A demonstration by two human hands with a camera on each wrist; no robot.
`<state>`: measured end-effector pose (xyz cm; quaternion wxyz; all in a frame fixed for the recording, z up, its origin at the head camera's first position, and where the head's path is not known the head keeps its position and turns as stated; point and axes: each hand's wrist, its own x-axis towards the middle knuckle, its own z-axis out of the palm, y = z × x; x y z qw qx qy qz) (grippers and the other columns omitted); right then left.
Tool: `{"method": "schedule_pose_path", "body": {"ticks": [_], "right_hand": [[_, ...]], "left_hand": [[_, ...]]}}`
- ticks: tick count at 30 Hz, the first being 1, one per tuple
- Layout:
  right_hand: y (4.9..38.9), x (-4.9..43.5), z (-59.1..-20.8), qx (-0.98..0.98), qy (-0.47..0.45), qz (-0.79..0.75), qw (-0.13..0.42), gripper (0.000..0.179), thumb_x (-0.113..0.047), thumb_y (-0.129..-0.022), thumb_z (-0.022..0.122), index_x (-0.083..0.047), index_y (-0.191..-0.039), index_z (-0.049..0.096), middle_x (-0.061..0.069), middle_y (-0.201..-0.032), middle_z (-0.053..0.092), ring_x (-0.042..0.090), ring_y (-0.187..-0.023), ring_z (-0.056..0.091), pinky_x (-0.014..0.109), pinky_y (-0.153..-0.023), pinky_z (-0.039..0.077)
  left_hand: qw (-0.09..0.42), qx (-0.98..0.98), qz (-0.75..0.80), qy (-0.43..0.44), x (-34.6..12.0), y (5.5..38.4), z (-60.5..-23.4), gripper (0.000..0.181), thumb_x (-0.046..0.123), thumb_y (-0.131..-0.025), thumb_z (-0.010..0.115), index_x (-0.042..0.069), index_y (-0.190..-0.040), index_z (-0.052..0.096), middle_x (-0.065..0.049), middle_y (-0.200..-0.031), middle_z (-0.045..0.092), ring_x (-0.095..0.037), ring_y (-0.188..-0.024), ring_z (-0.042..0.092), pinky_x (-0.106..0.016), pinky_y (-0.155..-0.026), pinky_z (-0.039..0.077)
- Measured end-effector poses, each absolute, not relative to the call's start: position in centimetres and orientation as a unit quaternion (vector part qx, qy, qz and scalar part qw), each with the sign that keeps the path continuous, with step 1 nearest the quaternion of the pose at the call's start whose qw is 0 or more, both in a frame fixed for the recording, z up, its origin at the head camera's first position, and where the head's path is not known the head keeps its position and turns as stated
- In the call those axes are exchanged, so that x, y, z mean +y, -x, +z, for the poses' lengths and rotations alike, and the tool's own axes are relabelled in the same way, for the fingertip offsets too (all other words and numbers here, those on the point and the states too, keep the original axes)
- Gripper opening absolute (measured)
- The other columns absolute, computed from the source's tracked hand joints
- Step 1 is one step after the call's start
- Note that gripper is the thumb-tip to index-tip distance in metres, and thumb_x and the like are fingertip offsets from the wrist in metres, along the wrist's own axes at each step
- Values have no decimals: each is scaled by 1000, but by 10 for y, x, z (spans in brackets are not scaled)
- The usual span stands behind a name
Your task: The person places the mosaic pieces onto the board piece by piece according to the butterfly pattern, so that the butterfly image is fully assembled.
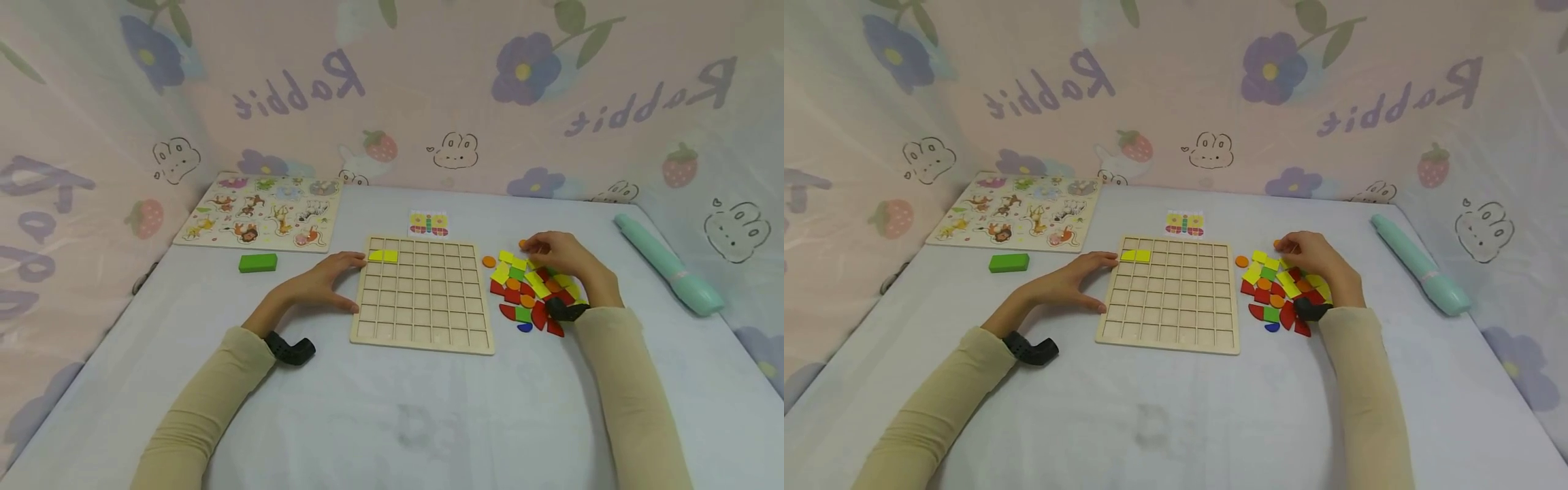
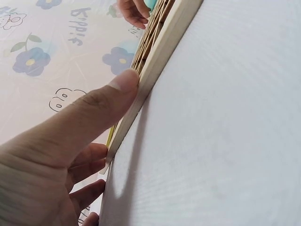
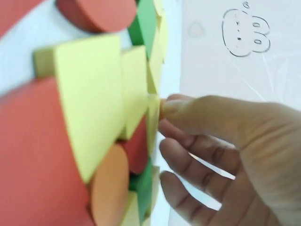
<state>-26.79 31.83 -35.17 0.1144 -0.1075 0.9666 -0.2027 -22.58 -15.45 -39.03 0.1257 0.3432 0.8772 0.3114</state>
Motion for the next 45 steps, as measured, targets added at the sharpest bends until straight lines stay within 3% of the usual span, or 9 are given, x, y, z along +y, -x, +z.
{"method": "schedule_pose_path", "body": {"ticks": [8, 19, 29, 36, 45], "right_hand": [[260, 328, -348, 955, 118, -229, 149, 33, -12, -88, 63, -1, -118, 57, 19, -108, 56, 33, -98, 49, 53, -90, 44], [265, 317, -355, 970, 99, -202, 89, 39, -26, -84, 69, 2, -110, 60, 14, -93, 60, 26, -84, 52, 40, -77, 49], [264, 201, -332, 934, 204, -295, -6, 26, -24, -82, 70, -4, -99, 69, 8, -83, 65, 20, -74, 58, 30, -65, 47], [262, 131, -342, 914, 239, -327, 14, 23, -24, -81, 71, -7, -96, 70, 5, -79, 67, 17, -71, 61, 34, -67, 50], [272, 115, -367, 934, 240, -263, 30, 26, -23, -80, 73, -7, -100, 69, 6, -87, 67, 19, -79, 61, 34, -72, 51]], "left_hand": [[127, 881, 309, -334, -154, 225, -390, 88, 39, -71, 80, 8, -141, 37, -7, -151, 26, -26, -140, 17, -46, -114, 14], [128, 879, 313, -336, -155, 222, -386, 87, 38, -71, 80, 6, -140, 37, -9, -151, 26, -28, -140, 18, -47, -113, 14], [115, 876, 311, -351, -156, 223, -388, 87, 38, -71, 80, 4, -139, 38, -13, -149, 28, -31, -139, 20, -49, -113, 15], [124, 874, 316, -347, -153, 225, -391, 86, 39, -72, 79, 7, -140, 38, -9, -150, 27, -27, -140, 18, -47, -113, 14], [125, 877, 313, -342, -154, 225, -390, 85, 38, -72, 79, 7, -140, 38, -9, -150, 27, -28, -140, 18, -48, -113, 14]]}}
